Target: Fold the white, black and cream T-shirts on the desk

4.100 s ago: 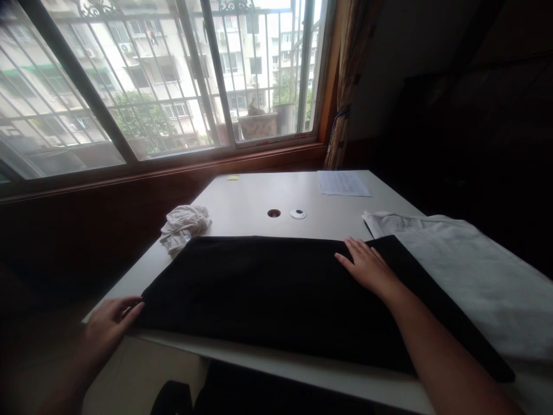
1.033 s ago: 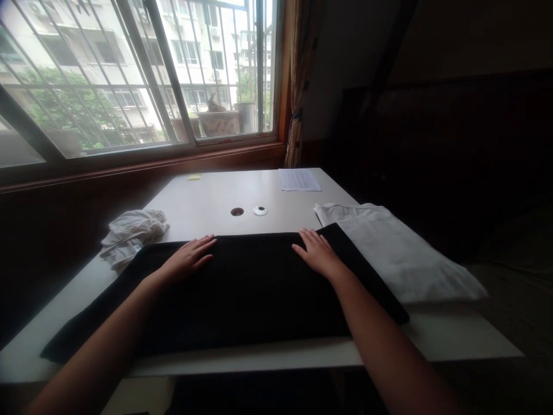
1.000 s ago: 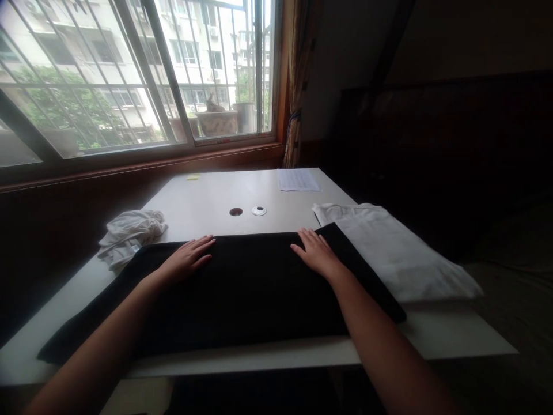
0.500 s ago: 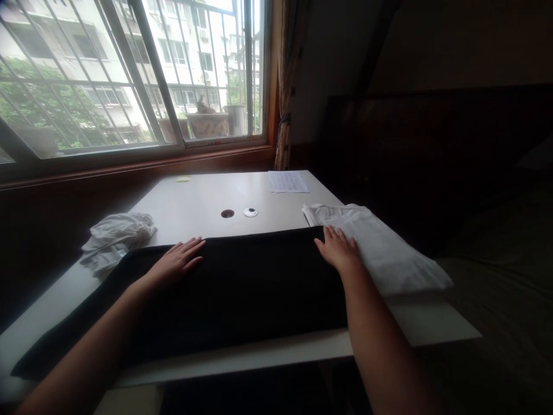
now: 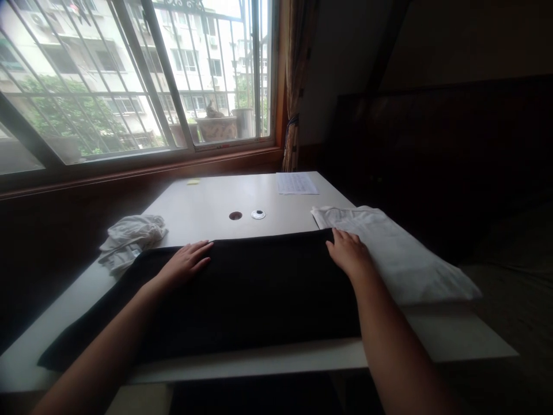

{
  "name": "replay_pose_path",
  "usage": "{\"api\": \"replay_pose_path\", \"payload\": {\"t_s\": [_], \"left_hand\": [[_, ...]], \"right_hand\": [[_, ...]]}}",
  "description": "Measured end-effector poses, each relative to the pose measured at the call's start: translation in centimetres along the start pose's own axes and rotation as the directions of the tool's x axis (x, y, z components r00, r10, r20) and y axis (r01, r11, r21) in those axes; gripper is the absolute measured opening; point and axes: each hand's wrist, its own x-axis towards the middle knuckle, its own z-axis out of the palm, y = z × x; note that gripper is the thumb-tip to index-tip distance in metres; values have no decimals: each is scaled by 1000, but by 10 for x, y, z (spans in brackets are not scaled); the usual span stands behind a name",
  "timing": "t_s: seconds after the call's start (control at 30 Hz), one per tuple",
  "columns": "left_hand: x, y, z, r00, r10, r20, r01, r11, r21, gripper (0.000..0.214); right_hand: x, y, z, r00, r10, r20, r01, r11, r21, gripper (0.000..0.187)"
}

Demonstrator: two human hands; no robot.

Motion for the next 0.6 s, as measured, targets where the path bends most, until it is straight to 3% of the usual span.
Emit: {"api": "replay_pose_path", "payload": {"t_s": [0.27, 0.6], "left_hand": [[-2, -5, -8, 990, -93, -110, 107, 985, 133, 52], [-11, -44, -23, 918, -386, -93, 396, 905, 153, 47]], "right_hand": [[-2, 1, -8, 994, 70, -83, -65, 996, 56, 58], [-4, 4, -11, 972, 228, -53, -221, 968, 116, 61]]}}
